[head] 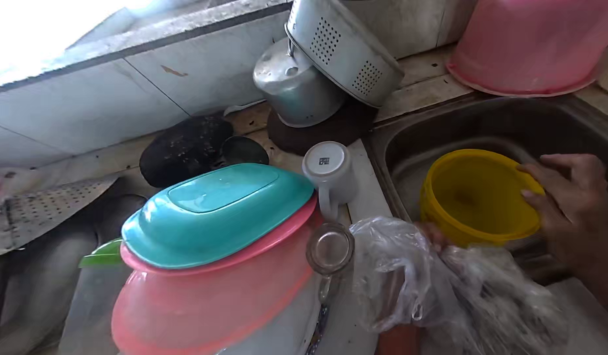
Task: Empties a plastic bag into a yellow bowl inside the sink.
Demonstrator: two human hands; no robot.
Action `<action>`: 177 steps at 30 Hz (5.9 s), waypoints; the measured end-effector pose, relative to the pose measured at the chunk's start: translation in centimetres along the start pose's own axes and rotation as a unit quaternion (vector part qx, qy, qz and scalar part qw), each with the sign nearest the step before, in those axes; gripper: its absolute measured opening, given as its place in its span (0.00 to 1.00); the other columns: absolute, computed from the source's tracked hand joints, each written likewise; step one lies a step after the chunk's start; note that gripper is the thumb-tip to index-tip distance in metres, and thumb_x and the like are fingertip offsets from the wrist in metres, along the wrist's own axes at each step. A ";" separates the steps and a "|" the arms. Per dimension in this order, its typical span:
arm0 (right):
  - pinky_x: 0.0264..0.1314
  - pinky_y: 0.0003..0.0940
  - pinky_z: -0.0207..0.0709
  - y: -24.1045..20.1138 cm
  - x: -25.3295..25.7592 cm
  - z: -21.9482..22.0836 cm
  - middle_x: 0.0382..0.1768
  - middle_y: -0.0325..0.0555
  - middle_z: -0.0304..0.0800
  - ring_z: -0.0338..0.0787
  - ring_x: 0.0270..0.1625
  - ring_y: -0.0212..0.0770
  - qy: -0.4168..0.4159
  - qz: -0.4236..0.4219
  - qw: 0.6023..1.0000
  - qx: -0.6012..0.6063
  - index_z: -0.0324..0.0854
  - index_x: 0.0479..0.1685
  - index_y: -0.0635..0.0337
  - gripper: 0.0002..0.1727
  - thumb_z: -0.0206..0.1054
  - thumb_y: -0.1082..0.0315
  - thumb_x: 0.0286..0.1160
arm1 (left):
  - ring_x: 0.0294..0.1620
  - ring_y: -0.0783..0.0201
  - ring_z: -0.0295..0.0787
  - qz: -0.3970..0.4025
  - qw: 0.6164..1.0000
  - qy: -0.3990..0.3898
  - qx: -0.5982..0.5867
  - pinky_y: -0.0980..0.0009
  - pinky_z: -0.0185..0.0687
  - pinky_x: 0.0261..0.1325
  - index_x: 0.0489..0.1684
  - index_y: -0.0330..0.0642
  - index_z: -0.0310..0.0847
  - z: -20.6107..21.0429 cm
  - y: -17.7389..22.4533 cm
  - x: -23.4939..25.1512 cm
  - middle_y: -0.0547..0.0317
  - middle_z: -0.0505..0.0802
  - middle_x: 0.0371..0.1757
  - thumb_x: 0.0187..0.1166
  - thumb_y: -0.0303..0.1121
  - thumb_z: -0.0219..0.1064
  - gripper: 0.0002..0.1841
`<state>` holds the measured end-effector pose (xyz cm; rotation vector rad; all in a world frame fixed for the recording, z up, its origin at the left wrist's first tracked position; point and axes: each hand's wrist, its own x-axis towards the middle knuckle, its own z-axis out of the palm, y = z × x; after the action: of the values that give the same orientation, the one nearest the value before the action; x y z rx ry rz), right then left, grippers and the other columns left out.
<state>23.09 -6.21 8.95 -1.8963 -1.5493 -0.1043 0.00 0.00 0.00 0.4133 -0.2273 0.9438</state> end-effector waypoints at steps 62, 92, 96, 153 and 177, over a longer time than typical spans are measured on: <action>0.35 0.47 0.86 1.2 2.1 2.1 0.60 0.55 0.80 0.88 0.41 0.47 -0.009 0.026 0.995 0.092 0.91 0.36 0.59 0.08 0.67 0.79 0.69 | 0.76 0.54 0.75 0.088 0.493 0.111 0.858 0.62 0.83 0.65 0.42 0.42 0.88 4.3 -2.6 9.8 0.42 0.69 0.83 0.79 0.27 0.63 0.06; 0.56 0.23 0.85 1.1 3.9 -0.6 0.54 0.35 0.85 0.86 0.54 0.28 0.018 -0.018 0.852 0.523 0.88 0.54 0.56 0.12 0.65 0.67 0.78 | 0.55 0.75 0.78 0.220 0.586 -0.015 0.780 0.83 0.78 0.56 0.35 0.45 0.84 4.0 -1.8 10.0 0.62 0.80 0.52 0.87 0.41 0.60 0.13; 0.70 0.25 0.79 0.7 2.7 0.6 0.74 0.35 0.80 0.80 0.71 0.24 -0.150 -0.004 0.900 0.410 0.71 0.84 0.55 0.37 0.71 0.60 0.69 | 0.51 0.79 0.85 0.186 0.759 0.045 0.622 0.82 0.85 0.50 0.42 0.54 0.87 4.3 -2.2 10.1 0.73 0.88 0.53 0.83 0.51 0.64 0.13; 0.34 0.26 0.89 -1.6 3.3 0.6 0.30 0.36 0.92 0.92 0.32 0.28 0.211 0.318 0.595 0.707 0.85 0.38 0.51 0.19 0.46 0.74 0.88 | 0.79 0.37 0.72 -0.090 0.423 -0.057 0.900 0.48 0.80 0.71 0.65 0.39 0.84 4.6 -3.9 10.1 0.34 0.78 0.75 0.67 0.33 0.80 0.25; 0.37 0.14 0.81 -0.2 1.5 2.2 0.29 0.26 0.90 0.85 0.33 0.15 0.005 0.123 0.874 0.470 0.88 0.30 0.53 0.15 0.60 0.84 0.64 | 0.53 0.75 0.84 0.003 0.737 0.065 0.673 0.78 0.83 0.52 0.53 0.45 0.87 4.8 -2.7 10.3 0.62 0.86 0.60 0.76 0.34 0.72 0.11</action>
<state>22.55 -3.74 8.07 -1.2520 -1.0195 0.6430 8.03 4.05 7.41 1.6787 0.6708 1.0131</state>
